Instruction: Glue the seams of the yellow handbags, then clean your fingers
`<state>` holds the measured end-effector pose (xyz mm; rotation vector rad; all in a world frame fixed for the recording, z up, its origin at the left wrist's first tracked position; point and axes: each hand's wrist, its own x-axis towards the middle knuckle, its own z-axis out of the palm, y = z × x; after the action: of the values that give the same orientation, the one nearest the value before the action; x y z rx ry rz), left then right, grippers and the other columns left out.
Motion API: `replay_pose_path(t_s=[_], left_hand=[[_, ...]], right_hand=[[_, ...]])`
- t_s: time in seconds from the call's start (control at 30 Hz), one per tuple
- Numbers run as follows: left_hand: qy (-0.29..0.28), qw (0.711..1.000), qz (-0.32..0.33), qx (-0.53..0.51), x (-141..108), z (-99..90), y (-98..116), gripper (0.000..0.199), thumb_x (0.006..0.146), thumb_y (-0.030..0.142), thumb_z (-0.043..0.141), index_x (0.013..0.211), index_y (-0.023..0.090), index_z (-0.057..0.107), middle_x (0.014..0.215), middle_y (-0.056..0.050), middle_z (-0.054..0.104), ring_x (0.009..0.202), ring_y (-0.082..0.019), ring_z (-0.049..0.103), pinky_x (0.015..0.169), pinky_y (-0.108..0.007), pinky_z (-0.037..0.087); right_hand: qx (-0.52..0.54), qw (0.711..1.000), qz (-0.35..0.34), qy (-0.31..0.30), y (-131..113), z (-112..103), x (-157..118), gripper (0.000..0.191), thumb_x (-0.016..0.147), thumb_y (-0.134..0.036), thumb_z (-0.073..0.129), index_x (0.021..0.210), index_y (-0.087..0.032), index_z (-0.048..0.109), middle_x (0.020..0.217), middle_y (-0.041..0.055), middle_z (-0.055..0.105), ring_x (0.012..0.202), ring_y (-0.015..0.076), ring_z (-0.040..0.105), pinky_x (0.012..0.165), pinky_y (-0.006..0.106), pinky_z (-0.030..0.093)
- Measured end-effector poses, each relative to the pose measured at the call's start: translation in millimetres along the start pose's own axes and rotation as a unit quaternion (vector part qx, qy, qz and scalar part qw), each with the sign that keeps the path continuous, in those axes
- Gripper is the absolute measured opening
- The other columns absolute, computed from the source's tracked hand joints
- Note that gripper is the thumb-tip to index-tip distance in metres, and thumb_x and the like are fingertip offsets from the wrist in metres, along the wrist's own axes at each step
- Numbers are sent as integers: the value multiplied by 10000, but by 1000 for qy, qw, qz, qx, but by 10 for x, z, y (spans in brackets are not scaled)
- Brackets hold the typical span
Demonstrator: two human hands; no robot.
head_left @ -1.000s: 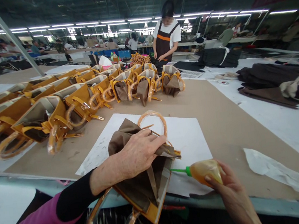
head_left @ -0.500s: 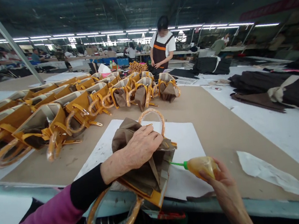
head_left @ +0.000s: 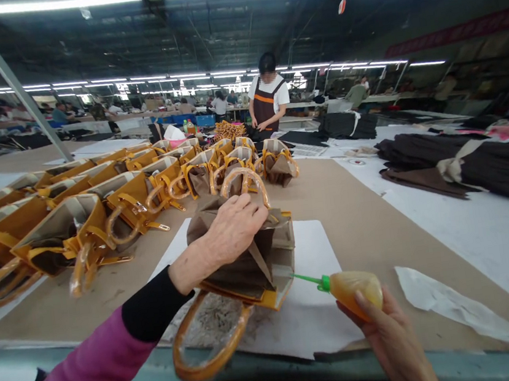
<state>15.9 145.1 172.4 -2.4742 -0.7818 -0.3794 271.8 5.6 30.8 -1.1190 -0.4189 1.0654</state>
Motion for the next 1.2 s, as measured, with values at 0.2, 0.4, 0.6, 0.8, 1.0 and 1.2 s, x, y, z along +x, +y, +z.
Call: replay_pose_path(t_s=[0.2, 0.4, 0.6, 0.8, 1.0, 1.2], left_hand=[[6, 1000, 22, 18, 48, 234, 216, 158, 926, 110, 421, 1010, 103, 555, 902, -84, 599, 861, -241, 491, 758, -373, 407], [-75, 993, 16, -85, -227, 508, 478, 117, 901, 115, 450, 953, 139, 552, 930, -85, 596, 902, -236, 497, 796, -373, 438], [-75, 989, -1, -129, -321, 508, 442, 130, 883, 87, 440, 917, 150, 549, 914, -72, 592, 873, -223, 483, 791, -355, 438], [-82, 987, 7, -139, -287, 530, 421, 139, 891, 81, 431, 902, 155, 549, 908, -64, 595, 859, -216, 485, 813, -345, 434], [-91, 986, 10, -140, -288, 541, 402, 156, 872, 72, 440, 929, 153, 561, 923, -65, 606, 863, -220, 486, 835, -349, 435], [-86, 985, 10, -150, -295, 543, 402, 162, 866, 59, 446, 933, 147, 565, 919, -64, 604, 865, -218, 482, 829, -344, 432]], right_hand=[[13, 999, -43, 5, 19, 64, 166, 500, 588, -346, 853, 994, -218, 591, 924, 10, 710, 842, 182, 678, 751, 286, 580], [-47, 997, -59, 5, 187, 4, 344, 607, 564, -359, 859, 1069, -216, 553, 906, 6, 697, 813, 200, 673, 697, 296, 587], [-74, 994, -75, 3, 253, -32, 473, 616, 582, -357, 840, 1107, -228, 543, 939, -5, 692, 859, 223, 666, 740, 341, 583], [-86, 993, -75, 7, 292, 26, 581, 633, 569, -358, 845, 1108, -220, 543, 922, -10, 693, 845, 213, 664, 724, 321, 582], [-89, 994, -64, -9, 277, 23, 559, 640, 553, -338, 859, 1101, -220, 549, 908, -5, 700, 814, 207, 664, 674, 301, 586], [-94, 994, -54, -22, 239, -54, 502, 615, 575, -337, 853, 1100, -230, 552, 896, -5, 718, 803, 210, 672, 668, 300, 590]])
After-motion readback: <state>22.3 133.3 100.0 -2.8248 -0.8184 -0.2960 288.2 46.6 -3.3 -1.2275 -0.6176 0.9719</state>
